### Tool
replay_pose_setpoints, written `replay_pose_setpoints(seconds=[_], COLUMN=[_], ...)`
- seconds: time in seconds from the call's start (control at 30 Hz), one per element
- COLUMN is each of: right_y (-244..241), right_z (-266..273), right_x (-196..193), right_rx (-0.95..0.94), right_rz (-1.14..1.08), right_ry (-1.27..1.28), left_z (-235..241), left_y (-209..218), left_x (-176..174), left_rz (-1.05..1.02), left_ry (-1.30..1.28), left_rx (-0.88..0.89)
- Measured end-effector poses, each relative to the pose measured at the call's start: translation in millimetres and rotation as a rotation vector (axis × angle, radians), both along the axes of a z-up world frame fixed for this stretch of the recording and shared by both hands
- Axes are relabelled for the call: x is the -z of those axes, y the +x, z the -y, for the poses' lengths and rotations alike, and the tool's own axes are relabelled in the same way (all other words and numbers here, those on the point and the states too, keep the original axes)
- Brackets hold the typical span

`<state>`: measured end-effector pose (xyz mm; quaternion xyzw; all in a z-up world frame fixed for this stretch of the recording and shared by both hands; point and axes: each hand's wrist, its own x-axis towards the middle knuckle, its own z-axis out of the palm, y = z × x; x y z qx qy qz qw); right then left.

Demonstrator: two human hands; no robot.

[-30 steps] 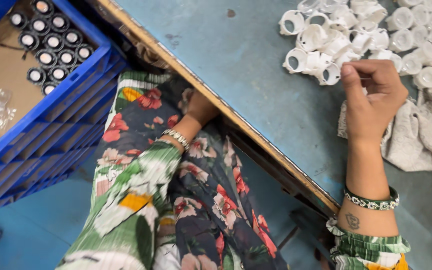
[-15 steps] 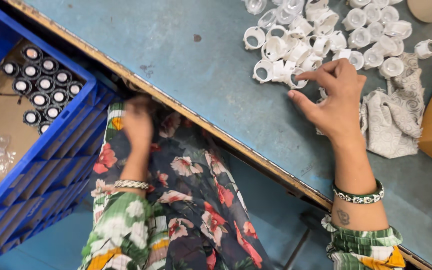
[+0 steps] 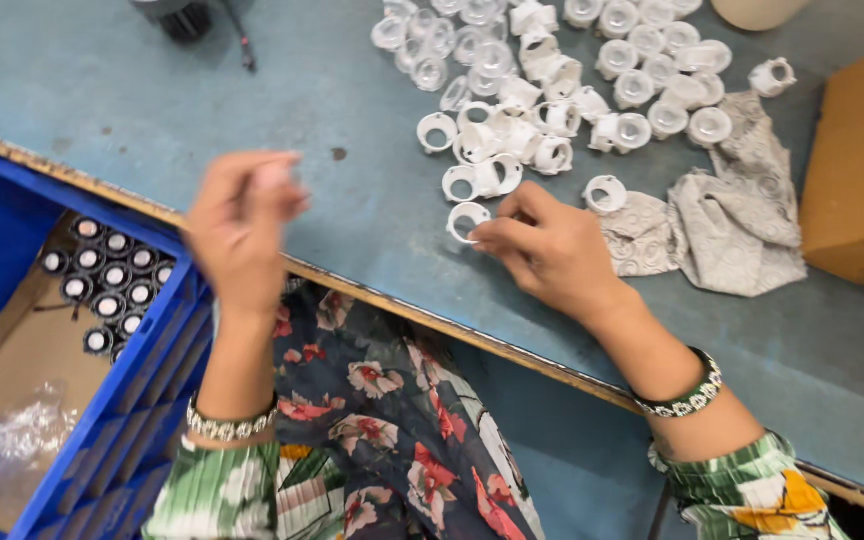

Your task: The person repeatedly picks up small white plastic components from a pile on the table, snaps them together by hand, and places the assembled units into a blue crate. The person handles the parts one at a time throughout the clip.

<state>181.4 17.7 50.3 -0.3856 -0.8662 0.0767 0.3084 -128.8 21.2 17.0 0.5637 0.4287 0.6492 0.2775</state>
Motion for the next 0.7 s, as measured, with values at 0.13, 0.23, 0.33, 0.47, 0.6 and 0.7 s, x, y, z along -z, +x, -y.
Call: replay_pose_setpoints(seconds=[0.13,0.23,0.33,0.47,0.6,0.7], right_y=[4,8,5,5,6,4], right_z=[-3,-5,-7,-10,-12,-13], right_x=[-4,-3,0,4,5,3], right_rx=[0.007,0.005,0.002,0.019,0.004,-0.019], right_rz=[0.001,0.023,0.013,-0.028,-0.072,-0.118], right_ry=[-0.019,-0.021,-0.032,-0.085,-0.105,-0.175], left_z=[-60,-110,-153,-195,-229,-253], left_y=[49,79,102,127,148,167], left_x=[-22,-22,-16,-6,-3,-6], left_rz=[-0.401,-0.464,-0.521,-0.717,-0.861,-0.945], left_ry=[-0.007,0.085,0.186,0.355,0.300,0.211], left_rx=[0.170,0.201,0.111,0.038,0.180,0.230])
